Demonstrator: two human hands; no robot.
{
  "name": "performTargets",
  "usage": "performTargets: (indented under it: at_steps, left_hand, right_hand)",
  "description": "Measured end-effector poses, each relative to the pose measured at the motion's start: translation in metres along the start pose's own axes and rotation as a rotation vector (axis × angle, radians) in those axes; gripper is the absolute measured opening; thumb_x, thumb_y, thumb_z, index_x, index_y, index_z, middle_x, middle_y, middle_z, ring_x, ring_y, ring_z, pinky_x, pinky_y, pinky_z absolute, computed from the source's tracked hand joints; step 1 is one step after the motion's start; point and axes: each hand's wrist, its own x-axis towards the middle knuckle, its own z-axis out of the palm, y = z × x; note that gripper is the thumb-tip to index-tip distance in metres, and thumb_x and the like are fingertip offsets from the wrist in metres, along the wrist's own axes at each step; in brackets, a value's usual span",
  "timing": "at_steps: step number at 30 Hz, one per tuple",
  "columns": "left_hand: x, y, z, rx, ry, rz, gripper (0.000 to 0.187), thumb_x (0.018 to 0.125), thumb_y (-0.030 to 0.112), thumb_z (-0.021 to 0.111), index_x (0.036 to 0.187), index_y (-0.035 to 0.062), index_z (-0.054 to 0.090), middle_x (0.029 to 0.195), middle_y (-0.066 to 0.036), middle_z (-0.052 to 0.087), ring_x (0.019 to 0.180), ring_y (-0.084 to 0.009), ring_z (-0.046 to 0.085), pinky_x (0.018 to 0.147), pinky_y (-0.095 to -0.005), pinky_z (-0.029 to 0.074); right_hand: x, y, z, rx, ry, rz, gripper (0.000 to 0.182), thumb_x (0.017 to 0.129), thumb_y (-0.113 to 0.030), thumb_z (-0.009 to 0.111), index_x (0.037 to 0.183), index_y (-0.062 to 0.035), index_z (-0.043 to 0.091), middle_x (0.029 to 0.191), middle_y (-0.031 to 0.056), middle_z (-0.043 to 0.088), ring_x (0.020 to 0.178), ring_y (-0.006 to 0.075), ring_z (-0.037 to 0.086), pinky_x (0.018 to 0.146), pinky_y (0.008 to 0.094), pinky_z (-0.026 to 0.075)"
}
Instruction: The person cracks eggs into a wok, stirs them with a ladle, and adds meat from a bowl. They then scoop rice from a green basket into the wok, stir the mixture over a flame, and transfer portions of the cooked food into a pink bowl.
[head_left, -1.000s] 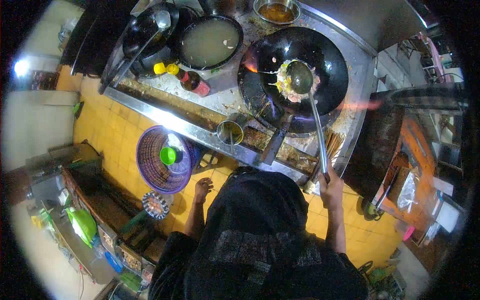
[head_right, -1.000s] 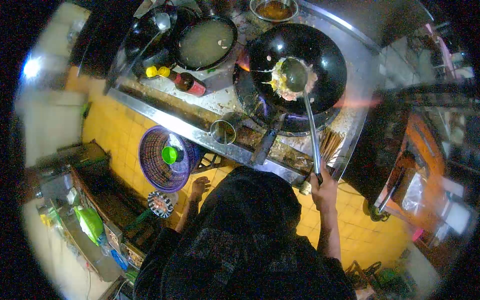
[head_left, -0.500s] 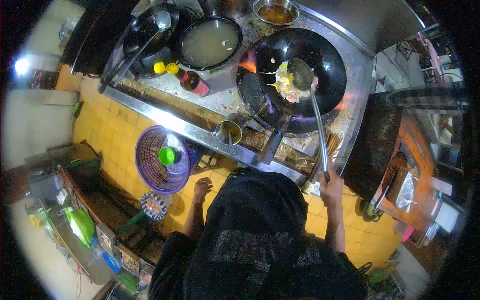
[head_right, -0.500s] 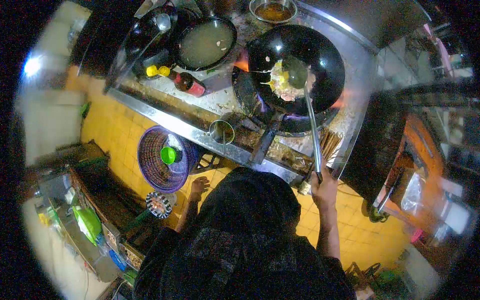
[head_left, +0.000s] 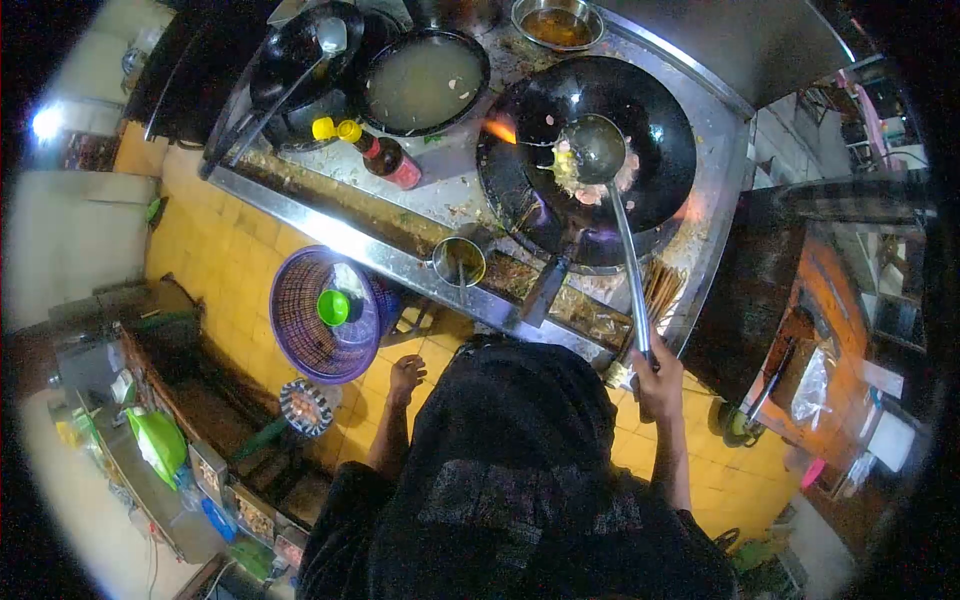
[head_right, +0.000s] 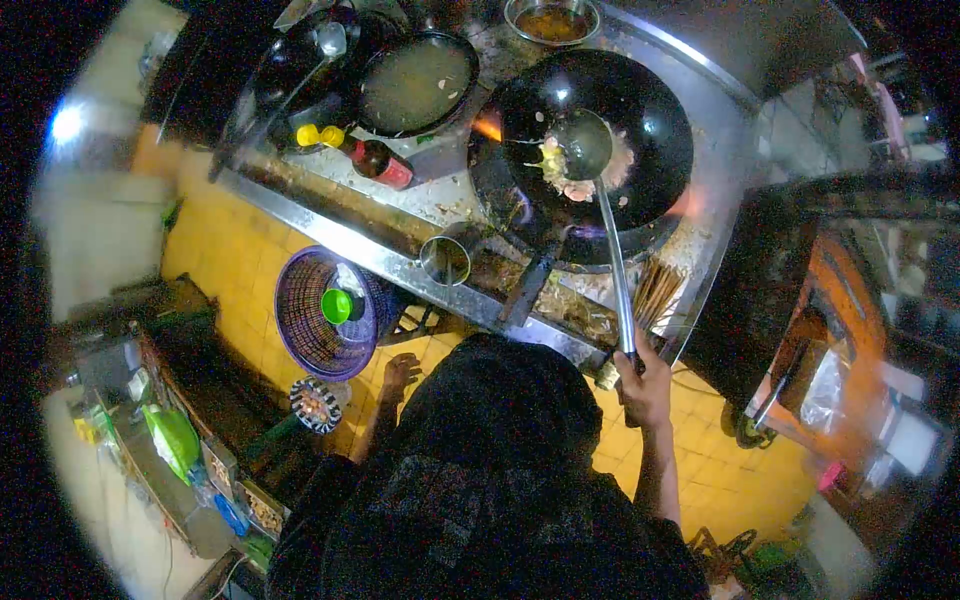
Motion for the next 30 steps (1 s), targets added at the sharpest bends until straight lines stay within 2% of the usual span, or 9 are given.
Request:
performTargets:
  at_steps: [5,8,10,11,13,17,19,28,30]
  left_hand:
    - [0.000,-0.001,0.000,0.045,0.006,0.015,0.023,0.082,0.017,0.054,0.101,0.0045,0.053,0.085,-0.007,0.060,0.067,-0.0165,0.057,0.058,-0.0278,0.044]
    - [0.013,-0.010,-0.005,0.017,0.001,-0.048,0.021,0.083,0.014,0.051,0.101,0.0052,0.053,0.085,-0.007,0.060,0.067,-0.0165,0.057,0.057,-0.0280,0.044]
    - [0.014,-0.015,-0.007,0.001,-0.018,-0.013,0.020,0.083,0.012,0.048,0.101,0.0056,0.053,0.086,-0.007,0.060,0.068,-0.0168,0.057,0.058,-0.0276,0.044]
    - [0.015,-0.016,-0.009,0.003,-0.018,-0.015,0.020,0.083,0.012,0.048,0.101,0.0056,0.053,0.086,-0.007,0.060,0.068,-0.0168,0.057,0.058,-0.0276,0.044]
    - [0.013,-0.013,-0.009,-0.009,-0.045,0.010,0.020,0.082,0.011,0.047,0.100,0.0065,0.053,0.086,-0.007,0.060,0.068,-0.0171,0.057,0.058,-0.0279,0.044]
    - [0.012,-0.011,-0.006,-0.036,-0.026,0.002,0.020,0.081,0.010,0.047,0.100,0.0072,0.054,0.086,-0.007,0.060,0.068,-0.0176,0.057,0.058,-0.0285,0.044]
    - [0.014,-0.011,-0.005,-0.005,-0.023,0.005,0.020,0.081,0.011,0.050,0.100,0.0080,0.054,0.086,-0.007,0.060,0.067,-0.0180,0.058,0.057,-0.0290,0.044]
    - [0.023,-0.012,-0.011,-0.018,-0.070,0.024,0.020,0.083,0.014,0.049,0.100,0.0071,0.054,0.084,-0.005,0.060,0.065,-0.0150,0.058,0.056,-0.0269,0.044]
    - [0.024,-0.009,-0.012,-0.028,-0.075,0.002,0.020,0.082,0.013,0.049,0.101,0.0068,0.053,0.083,-0.004,0.060,0.066,-0.0148,0.058,0.055,-0.0258,0.043]
  right_hand:
    - [-0.004,-0.021,-0.013,-0.013,-0.064,0.063,0.047,0.078,-0.014,0.058,0.121,-0.0024,0.044,0.087,0.0154,0.062,0.071,0.0144,0.057,0.066,0.0275,0.046]
    - [-0.006,-0.029,-0.019,-0.275,-0.041,-0.033,0.049,0.077,-0.014,0.059,0.122,-0.0031,0.044,0.091,0.0188,0.061,0.072,0.0172,0.059,0.067,0.0282,0.046]
    - [-0.006,-0.019,-0.015,-0.323,0.028,-0.286,0.050,0.077,-0.014,0.059,0.123,-0.0041,0.042,0.094,0.0213,0.060,0.074,0.0209,0.061,0.068,0.0297,0.046]
    - [-0.007,-0.018,-0.016,-0.322,0.029,-0.284,0.050,0.077,-0.014,0.059,0.123,-0.0041,0.042,0.094,0.0213,0.060,0.074,0.0209,0.061,0.068,0.0297,0.046]
    - [-0.009,-0.040,-0.018,-0.248,-0.088,0.038,0.050,0.077,-0.013,0.057,0.124,-0.0050,0.041,0.102,0.0234,0.057,0.082,0.0248,0.062,0.071,0.0319,0.046]
    - [-0.007,-0.027,-0.015,-0.329,-0.073,0.021,0.050,0.078,-0.013,0.057,0.125,-0.0057,0.041,0.104,0.0246,0.055,0.086,0.0290,0.061,0.071,0.0335,0.047]
    - [-0.006,-0.014,-0.010,-0.279,0.072,-0.201,0.050,0.076,-0.010,0.056,0.124,-0.0129,0.044,0.066,0.0140,0.053,0.052,0.0134,0.044,0.053,0.0276,0.041]
    - [-0.007,-0.036,-0.016,-0.291,-0.013,0.024,0.049,0.076,-0.011,0.055,0.124,-0.0108,0.043,0.090,0.0230,0.058,0.066,0.0200,0.058,0.064,0.0292,0.045]
    - [-0.007,-0.022,-0.012,-0.302,0.027,-0.112,0.049,0.076,-0.011,0.055,0.124,-0.0103,0.043,0.088,0.0216,0.059,0.063,0.0193,0.056,0.062,0.0291,0.045]
